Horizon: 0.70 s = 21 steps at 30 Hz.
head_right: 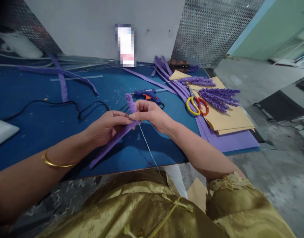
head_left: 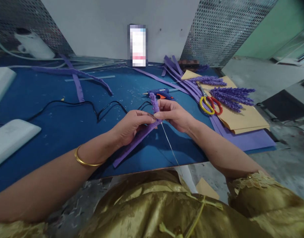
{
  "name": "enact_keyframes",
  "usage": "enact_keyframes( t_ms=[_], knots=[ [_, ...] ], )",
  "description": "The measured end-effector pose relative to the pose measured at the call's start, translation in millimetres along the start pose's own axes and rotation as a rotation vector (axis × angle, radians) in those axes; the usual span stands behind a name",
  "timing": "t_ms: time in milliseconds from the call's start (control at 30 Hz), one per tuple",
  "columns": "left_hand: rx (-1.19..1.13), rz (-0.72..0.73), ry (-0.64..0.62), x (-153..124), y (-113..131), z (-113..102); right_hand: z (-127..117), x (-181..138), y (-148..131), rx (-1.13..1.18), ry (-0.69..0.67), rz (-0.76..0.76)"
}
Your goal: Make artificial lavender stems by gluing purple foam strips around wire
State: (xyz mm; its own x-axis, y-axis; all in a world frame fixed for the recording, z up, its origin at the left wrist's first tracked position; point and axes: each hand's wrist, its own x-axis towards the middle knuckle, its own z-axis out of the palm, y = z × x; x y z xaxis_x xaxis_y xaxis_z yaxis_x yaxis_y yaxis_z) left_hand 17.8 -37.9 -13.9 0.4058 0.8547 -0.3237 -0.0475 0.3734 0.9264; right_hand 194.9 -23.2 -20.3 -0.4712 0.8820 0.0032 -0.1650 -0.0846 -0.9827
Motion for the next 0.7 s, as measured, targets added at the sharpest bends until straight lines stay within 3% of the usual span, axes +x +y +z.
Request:
enact_keyframes(
  t_ms=[700],
  knots=[
    [0.044, -0.037, 0.06, -4.2, 3.3, 3.4, -6.3, 2.9, 4.6, 0.121, -0.019, 0.053]
  ],
)
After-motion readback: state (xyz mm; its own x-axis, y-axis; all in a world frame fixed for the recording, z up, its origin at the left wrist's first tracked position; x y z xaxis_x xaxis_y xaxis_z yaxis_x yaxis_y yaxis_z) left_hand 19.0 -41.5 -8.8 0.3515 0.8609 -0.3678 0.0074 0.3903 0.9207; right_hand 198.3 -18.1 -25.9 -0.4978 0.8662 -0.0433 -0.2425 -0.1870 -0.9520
